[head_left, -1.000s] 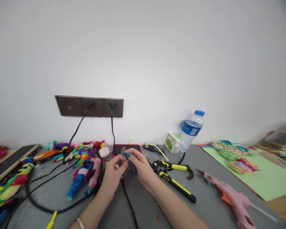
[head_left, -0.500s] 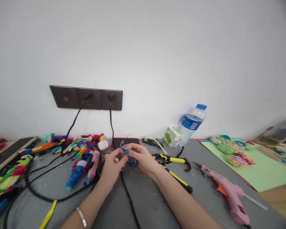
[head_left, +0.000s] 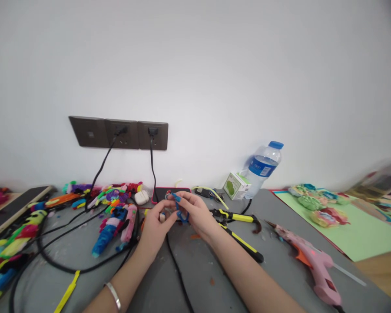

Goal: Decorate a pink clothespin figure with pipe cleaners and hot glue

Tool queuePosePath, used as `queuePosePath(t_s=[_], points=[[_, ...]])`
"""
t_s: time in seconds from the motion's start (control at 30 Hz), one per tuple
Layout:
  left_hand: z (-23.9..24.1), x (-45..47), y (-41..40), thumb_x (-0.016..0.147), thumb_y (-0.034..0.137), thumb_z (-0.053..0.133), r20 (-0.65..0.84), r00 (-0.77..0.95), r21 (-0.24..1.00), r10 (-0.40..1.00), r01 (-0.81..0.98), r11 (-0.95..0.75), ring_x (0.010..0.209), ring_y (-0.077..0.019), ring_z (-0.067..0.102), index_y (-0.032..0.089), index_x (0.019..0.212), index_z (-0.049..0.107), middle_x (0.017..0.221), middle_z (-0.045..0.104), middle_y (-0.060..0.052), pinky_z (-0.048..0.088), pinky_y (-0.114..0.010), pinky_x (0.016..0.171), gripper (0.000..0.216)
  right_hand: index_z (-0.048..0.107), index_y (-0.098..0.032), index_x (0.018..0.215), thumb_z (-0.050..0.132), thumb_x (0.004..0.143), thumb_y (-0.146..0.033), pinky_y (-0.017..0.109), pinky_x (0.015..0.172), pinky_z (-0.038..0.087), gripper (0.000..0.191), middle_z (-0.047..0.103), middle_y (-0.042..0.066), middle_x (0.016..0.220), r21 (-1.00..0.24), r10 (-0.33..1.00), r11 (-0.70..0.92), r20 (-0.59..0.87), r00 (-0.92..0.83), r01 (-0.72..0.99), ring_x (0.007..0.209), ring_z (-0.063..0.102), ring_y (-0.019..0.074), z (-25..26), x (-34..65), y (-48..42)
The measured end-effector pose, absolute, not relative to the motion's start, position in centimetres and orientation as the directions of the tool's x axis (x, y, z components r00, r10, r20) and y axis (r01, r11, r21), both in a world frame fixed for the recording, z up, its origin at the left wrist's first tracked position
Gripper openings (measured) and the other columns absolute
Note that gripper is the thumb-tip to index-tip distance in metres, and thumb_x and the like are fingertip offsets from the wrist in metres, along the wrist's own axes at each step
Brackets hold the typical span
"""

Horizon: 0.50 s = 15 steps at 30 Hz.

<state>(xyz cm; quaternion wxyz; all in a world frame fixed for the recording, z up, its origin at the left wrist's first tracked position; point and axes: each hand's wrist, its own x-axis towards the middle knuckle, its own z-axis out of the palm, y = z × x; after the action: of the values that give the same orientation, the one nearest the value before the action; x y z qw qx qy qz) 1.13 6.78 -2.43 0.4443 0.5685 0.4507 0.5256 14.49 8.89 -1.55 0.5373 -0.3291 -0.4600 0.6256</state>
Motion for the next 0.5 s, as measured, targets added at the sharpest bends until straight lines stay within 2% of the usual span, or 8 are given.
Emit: queuePosePath(t_s=[0.13,0.23,0.33,0.43,0.5], points=[[-2.7,1.2,6.7,0.074,0.028,0.060,0.231,-0.101,0.968,0.968,-0.073,-0.239,0.063,-0.0127,0.053,0.019,0.098,0.063,0.082,0.064,-0.002,0.041,-0.022,0.057,0.026,0.060,-0.019,0.079,0.076,0.069,-0.054,0.021,0.048,0.038,0.040,0.063,0.000,0.067,-0.937,0.982,0.095,0.144,-0.122,-0.337,0.054,0.051,0.0103,-1.4,14.8,9.3],[-3.3,1.4,6.7,0.076,0.024,0.055,0.215,-0.152,0.957,0.965,-0.165,-0.239,0.070,-0.0140,0.058,0.019,0.106,0.059,0.090,0.066,-0.003,0.046,-0.024,0.063,0.031,0.055,-0.020,0.083,0.073,0.073,-0.055,0.020,0.044,0.032,0.040,0.051,-0.006,0.058,-0.952,0.975,0.116,0.163,-0.150,-0.283,0.047,0.043,0.0082,-1.6,14.6,9.3],[-3.6,1.6,6.7,0.078,0.024,0.055,0.234,-0.125,0.933,0.964,-0.251,-0.258,0.107,-0.0211,0.062,0.020,0.117,0.054,0.115,0.066,-0.009,0.050,-0.032,0.088,0.039,0.049,-0.022,0.084,0.066,0.081,-0.049,0.020,0.045,0.031,0.032,0.045,-0.009,0.058,-0.960,0.945,0.102,0.175,-0.275,-0.261,0.044,0.039,0.0073,-1.9,13.9,8.7],[-3.3,1.7,6.2,0.078,0.023,0.056,0.206,-0.080,0.909,0.975,-0.354,-0.221,0.122,-0.0236,0.058,0.021,0.127,0.048,0.131,0.061,-0.012,0.047,-0.036,0.098,0.050,0.052,-0.022,0.091,0.061,0.085,-0.037,0.021,0.050,0.035,0.018,0.051,-0.006,0.065,-0.969,0.888,0.188,0.238,-0.393,-0.161,0.051,0.044,0.0086,-1.9,13.2,7.9],[-2.8,1.8,5.8,0.076,0.021,0.055,0.167,-0.089,0.883,0.982,-0.429,-0.190,0.124,-0.0249,0.057,0.020,0.129,0.047,0.135,0.059,-0.014,0.049,-0.037,0.095,0.053,0.055,-0.021,0.097,0.061,0.083,-0.027,0.021,0.057,0.040,0.017,0.058,-0.002,0.078,-0.953,0.852,0.284,0.302,-0.428,-0.107,0.064,0.052,0.0106,-1.8,12.9,7.5]])
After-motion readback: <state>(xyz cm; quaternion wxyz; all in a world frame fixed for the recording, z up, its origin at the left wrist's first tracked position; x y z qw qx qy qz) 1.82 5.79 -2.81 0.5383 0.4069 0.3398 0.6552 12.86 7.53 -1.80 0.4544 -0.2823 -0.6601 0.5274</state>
